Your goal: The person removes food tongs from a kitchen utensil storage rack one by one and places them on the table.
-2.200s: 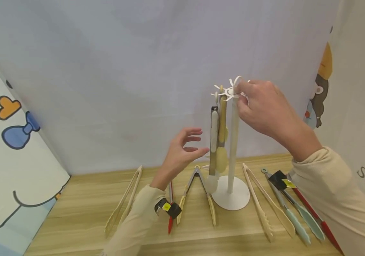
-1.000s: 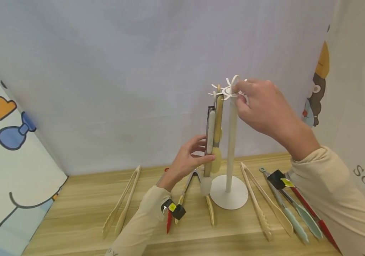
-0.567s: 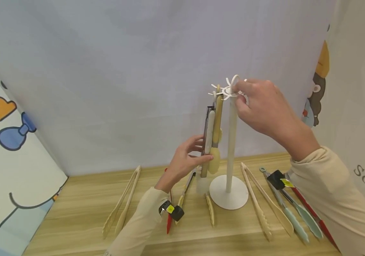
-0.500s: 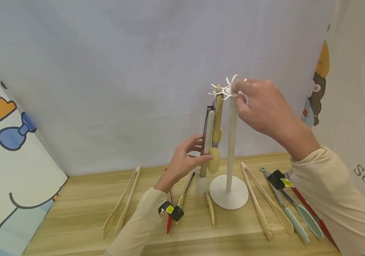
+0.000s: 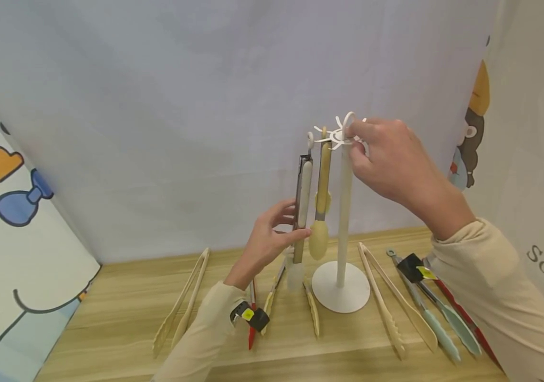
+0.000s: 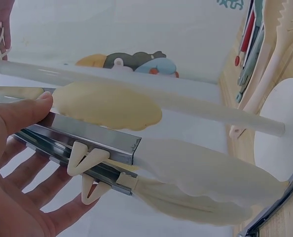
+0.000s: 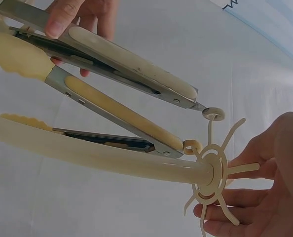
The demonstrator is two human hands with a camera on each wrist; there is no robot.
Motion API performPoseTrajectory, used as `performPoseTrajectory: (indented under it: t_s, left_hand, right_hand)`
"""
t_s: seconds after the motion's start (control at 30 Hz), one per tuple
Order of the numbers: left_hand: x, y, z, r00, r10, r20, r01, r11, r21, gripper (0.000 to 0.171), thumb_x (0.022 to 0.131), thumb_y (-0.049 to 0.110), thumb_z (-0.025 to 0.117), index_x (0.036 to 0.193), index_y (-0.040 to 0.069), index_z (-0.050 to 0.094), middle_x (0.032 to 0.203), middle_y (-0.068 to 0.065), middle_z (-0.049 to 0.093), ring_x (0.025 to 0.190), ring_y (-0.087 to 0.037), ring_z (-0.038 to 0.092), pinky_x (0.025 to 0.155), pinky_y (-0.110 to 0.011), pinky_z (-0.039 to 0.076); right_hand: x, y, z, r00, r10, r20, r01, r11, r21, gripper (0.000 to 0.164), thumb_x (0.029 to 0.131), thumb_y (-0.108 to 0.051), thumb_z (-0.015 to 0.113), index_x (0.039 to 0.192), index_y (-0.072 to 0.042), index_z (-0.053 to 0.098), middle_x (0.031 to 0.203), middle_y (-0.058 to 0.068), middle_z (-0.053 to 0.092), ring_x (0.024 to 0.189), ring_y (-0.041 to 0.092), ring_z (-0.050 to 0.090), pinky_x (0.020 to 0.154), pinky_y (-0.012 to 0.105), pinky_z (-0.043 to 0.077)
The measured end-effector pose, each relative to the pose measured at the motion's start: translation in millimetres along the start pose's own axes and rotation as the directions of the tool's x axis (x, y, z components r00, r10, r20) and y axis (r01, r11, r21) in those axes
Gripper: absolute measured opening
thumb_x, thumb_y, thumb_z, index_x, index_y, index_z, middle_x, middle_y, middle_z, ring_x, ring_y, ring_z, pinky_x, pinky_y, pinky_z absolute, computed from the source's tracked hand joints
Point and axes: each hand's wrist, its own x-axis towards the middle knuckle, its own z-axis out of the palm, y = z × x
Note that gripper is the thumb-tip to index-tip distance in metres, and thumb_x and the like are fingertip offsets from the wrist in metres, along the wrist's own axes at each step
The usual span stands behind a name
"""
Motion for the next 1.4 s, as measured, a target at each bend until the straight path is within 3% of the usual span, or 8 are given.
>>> performPoseTrajectory:
  t_s: [0.4, 0.7, 0.9, 1.4]
  left_hand:
    - [-6.3, 3.7, -8.1, 1.0, -0.002, -0.024, 0.002, 1.0, 0.018, 0.059, 0.08, 0.024, 0.077, 0.134, 0.023, 0.052, 0.119, -0.004, 0.06, 0.1, -0.018, 0.059, 0.072, -0.034, 0.05]
    - [-14.7, 8.8, -18.5, 1.0, -0.005, -0.028, 0.006, 1.0, 0.014, 0.058, 0.081, 0.012, 0.075, 0.134, 0.013, 0.052, 0.119, -0.013, 0.06, 0.101, -0.028, 0.059, 0.071, -0.034, 0.051]
    - [-24.8, 7.5, -26.3, 0.998, 0.029, -0.047, -0.027, 0.999, 0.037, 0.056, 0.081, 0.021, 0.076, 0.132, 0.02, 0.053, 0.116, -0.007, 0.061, 0.096, -0.021, 0.06, 0.07, -0.032, 0.052]
    - [-47.6, 6.1, -52.0, 0.994, -0.009, -0.105, 0.017, 0.997, 0.08, 0.056, 0.081, 0.025, 0.076, 0.131, 0.024, 0.054, 0.112, -0.003, 0.06, 0.093, -0.017, 0.059, 0.07, -0.033, 0.051]
  right_hand:
    - [-1, 1, 0, 1.0, 0.012, 0.006, -0.012, 1.0, 0.0, 0.029, 0.089, -0.003, 0.044, 0.106, -0.001, 0.066, 0.106, 0.019, 0.065, 0.069, 0.026, 0.049, 0.06, 0.04, 0.035]
    - [0, -1, 1, 1.0, 0.011, -0.005, -0.011, 1.0, -0.007, 0.028, 0.089, -0.004, 0.044, 0.105, -0.002, 0.066, 0.105, 0.018, 0.066, 0.06, 0.021, 0.039, 0.053, 0.034, 0.029]
    - [-1, -2, 1, 1.0, 0.01, -0.009, -0.011, 1.0, -0.008, 0.027, 0.088, -0.003, 0.044, 0.104, -0.002, 0.066, 0.104, 0.018, 0.066, 0.057, 0.02, 0.036, 0.051, 0.033, 0.027]
    - [-2, -3, 1, 1.0, 0.01, -0.017, -0.01, 1.0, -0.007, 0.027, 0.089, -0.003, 0.044, 0.105, -0.002, 0.066, 0.1, 0.018, 0.066, 0.051, 0.017, 0.03, 0.048, 0.031, 0.026]
